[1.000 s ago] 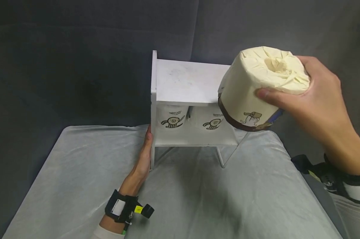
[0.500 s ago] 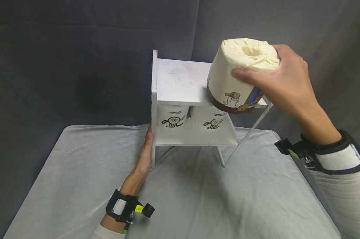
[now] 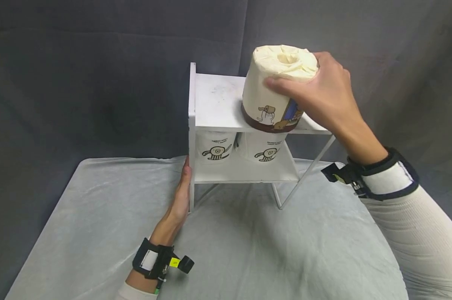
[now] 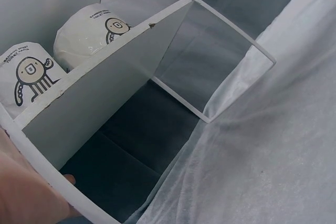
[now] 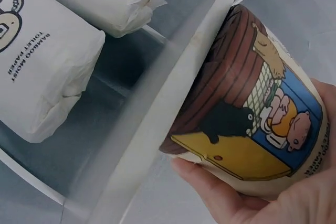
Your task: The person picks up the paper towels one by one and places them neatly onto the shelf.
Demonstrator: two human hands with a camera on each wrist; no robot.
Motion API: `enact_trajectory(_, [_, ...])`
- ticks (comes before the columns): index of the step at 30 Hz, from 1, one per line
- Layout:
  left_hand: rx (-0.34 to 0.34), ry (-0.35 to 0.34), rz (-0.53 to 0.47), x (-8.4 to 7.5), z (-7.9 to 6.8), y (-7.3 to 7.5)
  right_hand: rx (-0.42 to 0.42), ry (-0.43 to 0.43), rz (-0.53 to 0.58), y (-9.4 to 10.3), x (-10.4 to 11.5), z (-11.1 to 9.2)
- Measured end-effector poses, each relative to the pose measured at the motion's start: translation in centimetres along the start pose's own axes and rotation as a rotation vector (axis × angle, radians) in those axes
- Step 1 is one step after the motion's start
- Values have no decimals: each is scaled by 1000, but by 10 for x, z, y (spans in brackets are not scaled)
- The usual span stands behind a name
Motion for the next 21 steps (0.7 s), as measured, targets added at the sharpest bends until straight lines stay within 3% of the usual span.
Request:
enact_trajectory(13, [-5,-15,-5,-4,0,2,80,7,-1,-18,22,18])
enact_trajectory(21, [7,-22,-13,-4,1,2,76,2,24,-26,35,21])
Point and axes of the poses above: each hand's wrist, its own z-axis towards the middle knuckle, its own y-axis out of the back of the hand, x = y × z, the point moved 9 cm from there along z, towards the middle knuckle, and after that the axes turned 11 degrees about -z, right-handed, at the moved point
